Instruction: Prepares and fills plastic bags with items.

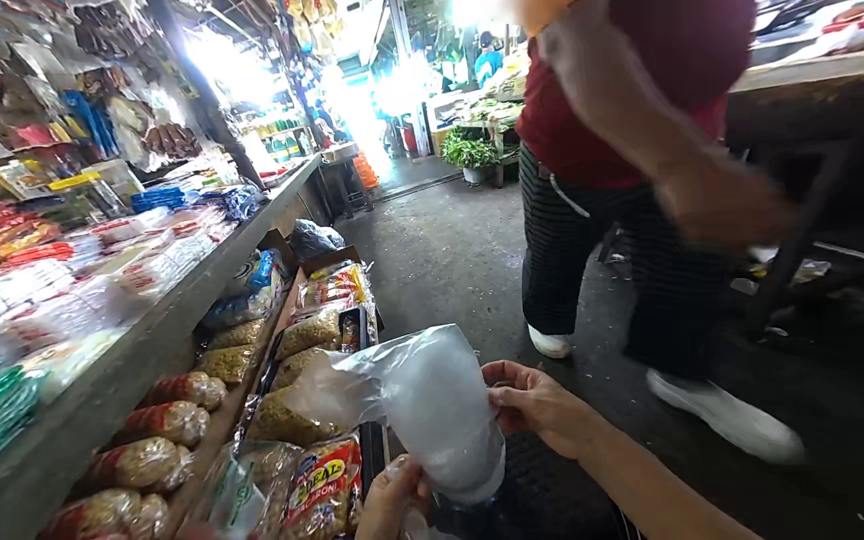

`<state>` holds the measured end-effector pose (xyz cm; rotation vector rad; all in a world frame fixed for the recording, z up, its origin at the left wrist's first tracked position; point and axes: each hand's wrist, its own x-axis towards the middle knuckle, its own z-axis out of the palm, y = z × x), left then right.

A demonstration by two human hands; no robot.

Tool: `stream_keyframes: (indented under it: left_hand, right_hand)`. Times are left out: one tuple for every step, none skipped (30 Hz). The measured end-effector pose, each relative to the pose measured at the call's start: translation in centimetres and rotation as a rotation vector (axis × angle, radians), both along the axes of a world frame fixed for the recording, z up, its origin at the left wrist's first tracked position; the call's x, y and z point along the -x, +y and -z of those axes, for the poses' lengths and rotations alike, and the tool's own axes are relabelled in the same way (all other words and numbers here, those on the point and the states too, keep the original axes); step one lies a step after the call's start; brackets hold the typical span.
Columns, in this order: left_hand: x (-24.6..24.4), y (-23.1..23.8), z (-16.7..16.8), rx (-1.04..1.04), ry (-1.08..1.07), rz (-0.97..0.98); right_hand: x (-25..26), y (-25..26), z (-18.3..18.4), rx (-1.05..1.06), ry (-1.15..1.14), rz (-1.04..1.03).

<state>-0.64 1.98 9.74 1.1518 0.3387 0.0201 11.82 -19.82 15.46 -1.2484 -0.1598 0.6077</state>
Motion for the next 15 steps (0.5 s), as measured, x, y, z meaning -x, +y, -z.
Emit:
stream_keyframes:
  left_hand:
    - [0.1,0.2,0.4,0.106,-0.048,0.056]
    - [0.1,0.4,0.8,0.215,-0.108,0.105]
    - [0.2,0.3,1.0,0.299,-0.166,0.134]
    - [0.2,0.2,1.2,0.366,-0.210,0.143]
    - [0.2,0.2,1.4,0.433,-0.237,0.151]
    - [0.1,0.2,1.7,0.515,-0.263,0.171]
    - [0.1,0.4,2.2,0.583,-0.282,0.193]
    - [0.2,0.4,2.5,0.636,-0.296,0.210]
    - [0.2,0.4,2.9,0.673,-0.313,0.232]
    - [0.2,0.6,3.3,0.692,-0.330,0.261]
    - [0.1,0.6,3.7,0.668,-0.340,0.273]
    - [0.1,0.5,4.0,0.611,-0.335,0.257]
    - [0.2,0.2,4.3,0.540,-0.313,0.225]
    - [0.4,0.0,4.6,0.439,-0.280,0.180]
    - [0.5,-0.3,4.6,0.326,-0.239,0.130]
  right_hand:
    - [0.2,-0.1,0.2,-0.060,0.032,0.007]
    - [0.3,-0.2,0.4,-0.137,0.063,0.017]
    - [0.5,-0.3,0.6,-0.215,0.089,0.023]
    - [0.6,-0.5,0.8,-0.276,0.102,0.018]
    - [0.9,-0.7,0.9,-0.307,0.096,0.003]
    - [1.2,-0.8,0.9,-0.314,0.075,-0.016]
    - [1.6,-0.9,1.1,-0.298,0.048,-0.031]
    - [2.0,-0.8,1.2,-0.264,0.015,-0.037]
    - [2.3,-0.8,1.5,-0.211,-0.024,-0.038]
    - [2.5,-0.7,1.7,-0.153,-0.060,-0.034]
    - [2.5,-0.6,2.1,-0.110,-0.090,-0.026]
    - [2.5,-0.6,2.4,-0.075,-0.115,-0.017]
    - [2.4,-0.7,2.7,-0.037,-0.142,-0.008]
    - [2.3,-0.7,2.9,0.014,-0.175,0.001]
    - [2.2,-0.6,3.1,0.070,-0.208,0.010]
